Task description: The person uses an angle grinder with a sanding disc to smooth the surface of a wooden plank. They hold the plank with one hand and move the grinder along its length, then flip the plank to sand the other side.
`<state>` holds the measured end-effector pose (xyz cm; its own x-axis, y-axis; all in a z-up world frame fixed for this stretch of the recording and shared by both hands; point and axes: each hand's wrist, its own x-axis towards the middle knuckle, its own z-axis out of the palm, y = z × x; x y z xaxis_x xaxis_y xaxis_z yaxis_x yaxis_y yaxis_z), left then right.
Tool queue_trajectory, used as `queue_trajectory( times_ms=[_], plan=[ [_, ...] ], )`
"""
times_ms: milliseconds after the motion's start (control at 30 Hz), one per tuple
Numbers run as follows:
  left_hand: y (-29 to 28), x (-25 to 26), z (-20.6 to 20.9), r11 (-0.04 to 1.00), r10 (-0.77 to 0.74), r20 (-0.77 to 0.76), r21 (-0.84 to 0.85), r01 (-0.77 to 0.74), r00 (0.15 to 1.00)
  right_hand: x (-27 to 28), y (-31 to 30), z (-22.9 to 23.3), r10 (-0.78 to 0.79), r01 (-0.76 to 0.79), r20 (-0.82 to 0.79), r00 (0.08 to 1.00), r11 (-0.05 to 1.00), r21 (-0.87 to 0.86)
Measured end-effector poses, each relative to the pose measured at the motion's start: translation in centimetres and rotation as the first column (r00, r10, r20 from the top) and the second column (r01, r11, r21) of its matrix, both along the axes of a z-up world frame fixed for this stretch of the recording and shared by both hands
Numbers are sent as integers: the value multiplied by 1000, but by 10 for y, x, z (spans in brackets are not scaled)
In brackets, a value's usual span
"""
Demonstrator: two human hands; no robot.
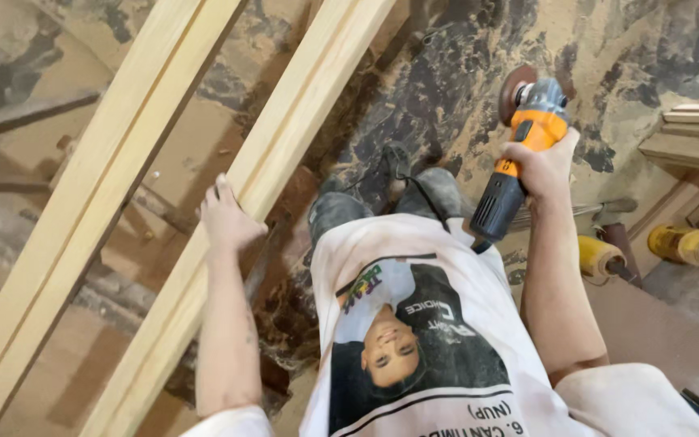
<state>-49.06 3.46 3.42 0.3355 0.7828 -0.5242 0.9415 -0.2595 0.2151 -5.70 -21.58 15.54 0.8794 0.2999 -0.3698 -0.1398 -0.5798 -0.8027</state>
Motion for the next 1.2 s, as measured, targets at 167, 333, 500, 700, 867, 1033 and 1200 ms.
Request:
queue_trajectory(
  times_ms=[167, 333, 500, 700, 867, 1033, 1200],
  plan=[
    [40, -16, -2, 972, -15, 21, -233, 20, 1000, -14, 15, 4, 28, -27, -12, 1000, 996, 81],
    [10, 7, -5, 991, -55, -134, -125, 38, 989, -15, 11, 5, 37, -36, -4, 999, 991, 130],
    [-48, 30, 3, 952, 74, -68, 302, -50, 995, -14, 14, -1, 39, -47, 39, 998, 976, 212],
    [-25, 29, 26, 995, 79, -29, 71, -77, 996, 9, 49, -4, 35, -25, -36, 999, 970, 240],
    [5, 70, 28, 985, 70, -89, -149, -83, 994, 41, 90, -22, 64, -39, -87, 994, 965, 258],
    [54, 117, -3, 946, 114, -30, -303, -117, 993, 83, 143, -34, 109, -81, -112, 988, 970, 231],
    [61, 113, -51, 824, 234, 15, -534, -190, 972, 139, 171, -26, 177, -177, 15, 984, 976, 127]
  ],
)
